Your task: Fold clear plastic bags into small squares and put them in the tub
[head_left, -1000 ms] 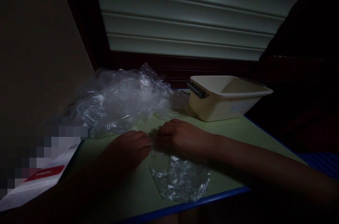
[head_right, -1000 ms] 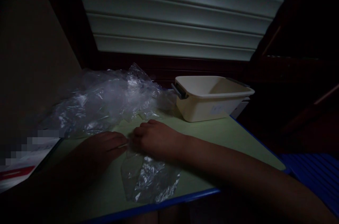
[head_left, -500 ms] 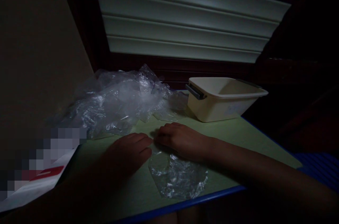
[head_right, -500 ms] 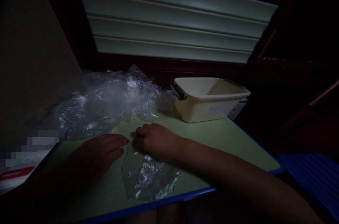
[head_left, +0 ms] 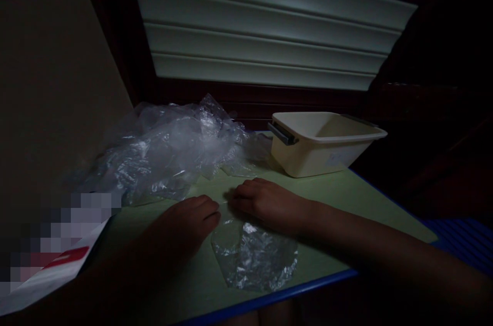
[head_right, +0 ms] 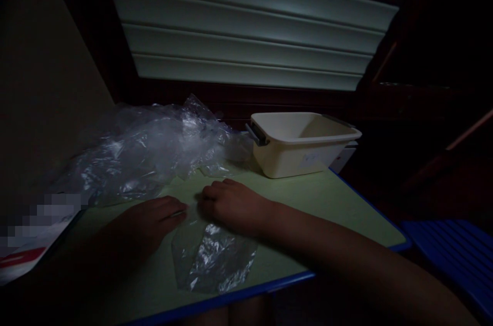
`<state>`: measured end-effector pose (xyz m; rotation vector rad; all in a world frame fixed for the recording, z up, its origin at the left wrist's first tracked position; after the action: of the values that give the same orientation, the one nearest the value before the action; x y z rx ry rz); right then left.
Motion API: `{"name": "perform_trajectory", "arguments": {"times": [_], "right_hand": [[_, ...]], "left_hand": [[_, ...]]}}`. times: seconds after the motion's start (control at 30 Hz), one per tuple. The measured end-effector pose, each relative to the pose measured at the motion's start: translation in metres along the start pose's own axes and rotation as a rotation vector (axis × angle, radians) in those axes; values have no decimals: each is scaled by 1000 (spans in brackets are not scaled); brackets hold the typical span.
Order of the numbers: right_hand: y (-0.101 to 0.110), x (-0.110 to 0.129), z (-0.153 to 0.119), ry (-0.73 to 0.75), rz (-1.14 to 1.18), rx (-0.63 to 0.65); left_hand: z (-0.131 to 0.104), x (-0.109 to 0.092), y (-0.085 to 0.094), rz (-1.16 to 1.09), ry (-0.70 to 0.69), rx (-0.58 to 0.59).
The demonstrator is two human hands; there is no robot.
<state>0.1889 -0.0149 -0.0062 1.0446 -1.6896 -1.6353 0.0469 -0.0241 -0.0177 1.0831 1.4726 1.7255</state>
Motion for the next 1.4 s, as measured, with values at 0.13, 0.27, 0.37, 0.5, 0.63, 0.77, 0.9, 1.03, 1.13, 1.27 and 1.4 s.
{"name": "perform_trajectory", "arguments": {"times": [0.13, 0.27, 0.37, 0.5, 0.63, 0.77, 0.9, 1.03, 1.13, 1.27, 1.4], "right_hand": [[-4, -13, -19, -37, 22, -13], [-11, -28, -46, -121, 97, -28], [-11, -41, -66, -222, 248, -34], [-1, -51, -76, -281, 327, -33], [1, -60, -63, -322, 432, -33], [-12, -67, -42, -324, 556, 1], [-19, -68, -37, -336, 638, -67], [-19, -66, -43, -364, 671, -182], [-20, -64, -46, -363, 711, -260], [-18, -63, -48, -345, 767, -358], [-15, -60, -50, -331, 832, -397]], "left_hand": [[-1, 0, 0, -9, 5, -4], [-1, 1, 0, -19, 5, -1], [0, 2, -1, -30, 5, -2], [0, 2, -3, -31, -2, -22], [-2, 3, -3, -26, -7, -45], [-2, 2, 2, -28, 17, -49], [0, 4, 10, -194, 93, -143], [1, 14, 8, -423, 253, -242], [1, 22, 2, -581, 366, -243], [2, 30, -3, -780, 472, -205], [4, 31, -1, -811, 470, -181]]}}
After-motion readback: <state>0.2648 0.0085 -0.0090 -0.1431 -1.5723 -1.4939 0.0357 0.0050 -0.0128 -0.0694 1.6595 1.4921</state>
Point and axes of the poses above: each hand's wrist, its own z-axis towards the middle knuckle, its own y-axis out of the back of the hand, x = y × z, the point moved 5 cm from there along z, towards the middle knuckle, and after that the axes turned 15 degrees about x, right-handed, at the moved point
